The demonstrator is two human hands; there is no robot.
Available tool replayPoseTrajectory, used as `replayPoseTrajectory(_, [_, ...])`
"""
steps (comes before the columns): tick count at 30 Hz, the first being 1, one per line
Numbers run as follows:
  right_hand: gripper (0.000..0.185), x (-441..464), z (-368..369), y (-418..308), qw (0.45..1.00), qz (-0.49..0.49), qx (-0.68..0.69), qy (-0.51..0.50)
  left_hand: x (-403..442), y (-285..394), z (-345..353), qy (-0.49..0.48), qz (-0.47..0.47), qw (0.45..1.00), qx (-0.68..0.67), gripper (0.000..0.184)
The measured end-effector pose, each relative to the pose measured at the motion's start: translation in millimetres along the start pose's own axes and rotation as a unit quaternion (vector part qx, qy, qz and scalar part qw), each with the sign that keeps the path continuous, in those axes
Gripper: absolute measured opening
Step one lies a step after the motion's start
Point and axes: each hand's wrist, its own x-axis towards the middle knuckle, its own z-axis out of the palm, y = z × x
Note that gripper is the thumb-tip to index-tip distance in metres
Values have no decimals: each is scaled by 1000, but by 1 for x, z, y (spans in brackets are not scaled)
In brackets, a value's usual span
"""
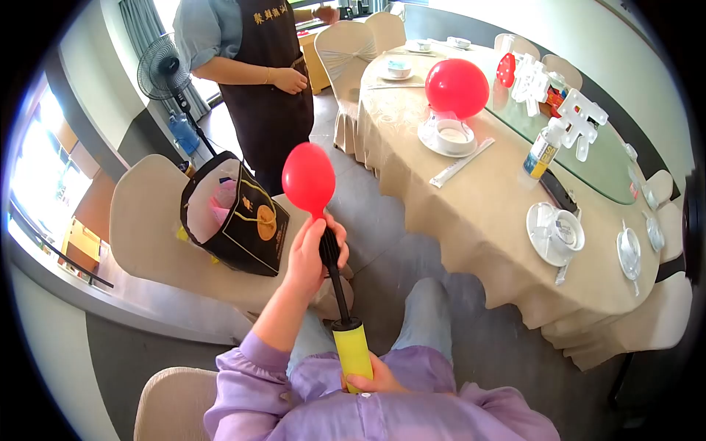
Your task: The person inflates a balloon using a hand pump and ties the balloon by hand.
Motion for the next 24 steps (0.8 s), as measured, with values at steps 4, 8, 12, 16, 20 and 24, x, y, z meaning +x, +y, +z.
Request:
replayPoseTrajectory(4, [44, -8, -10, 17, 999, -19, -25, 40, -55, -46, 11, -20, -90, 994, -51, 12])
replayPoseTrajectory(8, [45, 1, -7, 3, 999, 1, -1, 46, -35, -35, 0, -4, -82, 997, -13, 14])
replayPoseTrajectory(12, [45, 2, -3, 3, 1000, -5, 13, 21, 7, -7, 0, 11, -1, 1000, 14, 16])
replayPoseTrajectory(16, [44, -6, -10, 15, 997, -12, 28, 66, -42, -56, 10, -23, -79, 997, -8, 17])
replayPoseTrajectory(20, [43, -5, -9, 12, 998, 20, 38, 48, -40, -46, -3, 5, -62, 998, 7, 16])
replayPoseTrajectory(24, [43, -3, 1, 4, 1000, -5, -2, 29, 0, -4, -5, 18, 16, 999, 22, 17])
